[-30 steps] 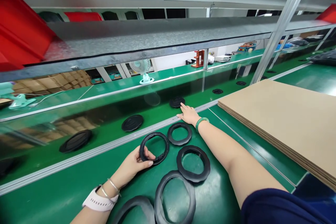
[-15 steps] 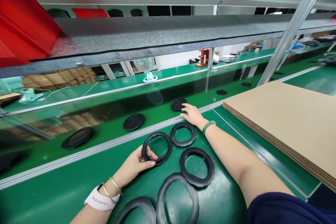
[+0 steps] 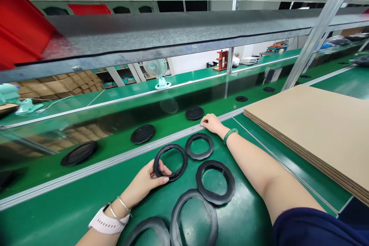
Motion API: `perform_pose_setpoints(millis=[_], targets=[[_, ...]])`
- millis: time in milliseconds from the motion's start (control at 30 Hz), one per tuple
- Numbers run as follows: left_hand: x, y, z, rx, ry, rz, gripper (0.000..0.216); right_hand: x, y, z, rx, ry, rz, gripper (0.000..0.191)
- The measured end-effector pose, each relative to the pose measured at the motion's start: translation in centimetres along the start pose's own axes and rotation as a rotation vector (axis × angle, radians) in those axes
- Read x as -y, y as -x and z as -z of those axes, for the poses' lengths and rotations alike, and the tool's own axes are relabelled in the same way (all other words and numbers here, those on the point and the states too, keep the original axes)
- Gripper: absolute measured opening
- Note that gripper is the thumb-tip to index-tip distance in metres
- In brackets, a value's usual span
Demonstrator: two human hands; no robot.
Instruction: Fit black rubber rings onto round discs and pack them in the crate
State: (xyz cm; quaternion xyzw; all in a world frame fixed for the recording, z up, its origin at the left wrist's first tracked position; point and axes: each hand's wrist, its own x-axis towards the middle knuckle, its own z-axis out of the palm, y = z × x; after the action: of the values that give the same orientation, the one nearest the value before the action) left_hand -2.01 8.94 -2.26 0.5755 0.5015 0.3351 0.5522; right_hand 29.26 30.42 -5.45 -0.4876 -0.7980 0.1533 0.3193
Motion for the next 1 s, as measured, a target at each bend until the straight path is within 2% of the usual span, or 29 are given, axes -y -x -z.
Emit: perform_pose_setpoints(millis=[367, 567, 833, 1000], targets=[[-0.3, 0.1, -0.1, -0.009, 0.01, 0.029, 0.037, -0.4, -0.3, -0.1, 0.021, -0.019, 0.01, 0.011], [0.0, -0.1, 0.0, -0.004, 0.001, 0.017, 0.036, 0.1, -0.2, 0.1, 0.011, -0.022, 0.016, 0.023], [0.0, 0.0, 0.0, -0.002, 0.002, 0.011, 0.036, 0.4, -0.1, 0.2, -0.001, -0.017, 0.009, 0.03], [0.1, 0.0, 0.1, 0.006, -0.005, 0.012, 0.034, 0.6, 0.1, 0.3, -0.077, -0.149, -0.09, 0.026]])
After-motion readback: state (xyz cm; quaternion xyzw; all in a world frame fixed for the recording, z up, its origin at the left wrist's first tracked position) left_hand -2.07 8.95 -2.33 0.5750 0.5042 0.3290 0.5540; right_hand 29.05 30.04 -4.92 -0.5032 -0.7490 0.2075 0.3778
